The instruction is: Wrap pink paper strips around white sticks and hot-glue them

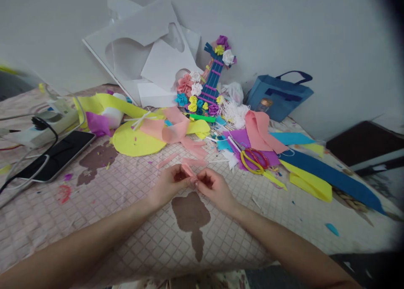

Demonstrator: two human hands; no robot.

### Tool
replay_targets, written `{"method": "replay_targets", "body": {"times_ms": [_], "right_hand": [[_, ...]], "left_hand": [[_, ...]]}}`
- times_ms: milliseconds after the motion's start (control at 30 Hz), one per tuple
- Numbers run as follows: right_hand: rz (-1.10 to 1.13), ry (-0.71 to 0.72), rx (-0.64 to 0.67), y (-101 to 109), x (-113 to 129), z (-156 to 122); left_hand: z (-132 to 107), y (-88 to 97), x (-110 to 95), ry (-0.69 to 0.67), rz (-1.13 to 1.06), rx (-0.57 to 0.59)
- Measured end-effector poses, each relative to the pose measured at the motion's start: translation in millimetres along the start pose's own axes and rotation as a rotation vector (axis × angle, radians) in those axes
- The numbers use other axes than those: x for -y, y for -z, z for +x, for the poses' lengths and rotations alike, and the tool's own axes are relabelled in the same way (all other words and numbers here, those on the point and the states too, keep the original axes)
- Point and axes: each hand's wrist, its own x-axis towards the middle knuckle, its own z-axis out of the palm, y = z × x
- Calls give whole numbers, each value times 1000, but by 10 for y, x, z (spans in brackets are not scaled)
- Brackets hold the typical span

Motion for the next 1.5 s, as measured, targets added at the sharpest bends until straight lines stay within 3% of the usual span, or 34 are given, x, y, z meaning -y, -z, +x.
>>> {"method": "replay_targets", "body": {"times_ms": [100, 333, 700, 933, 1333, 1500], "right_hand": [[-31, 33, 36, 4, 20, -10], [130, -90, 143, 67, 10, 32], [-30, -20, 50, 75, 49, 23], [-63, 1, 40, 69, 55, 5], [73, -129, 25, 106, -29, 78], [-143, -5, 42, 136, -36, 74]], "left_hand": [[4, 10, 17, 33, 32, -19], [7, 31, 3, 95, 8, 26], [20, 42, 102, 161, -140, 65], [-1, 45, 80, 205, -148, 23], [35, 68, 116, 200, -217, 66], [30, 58, 103, 219, -267, 41]]}}
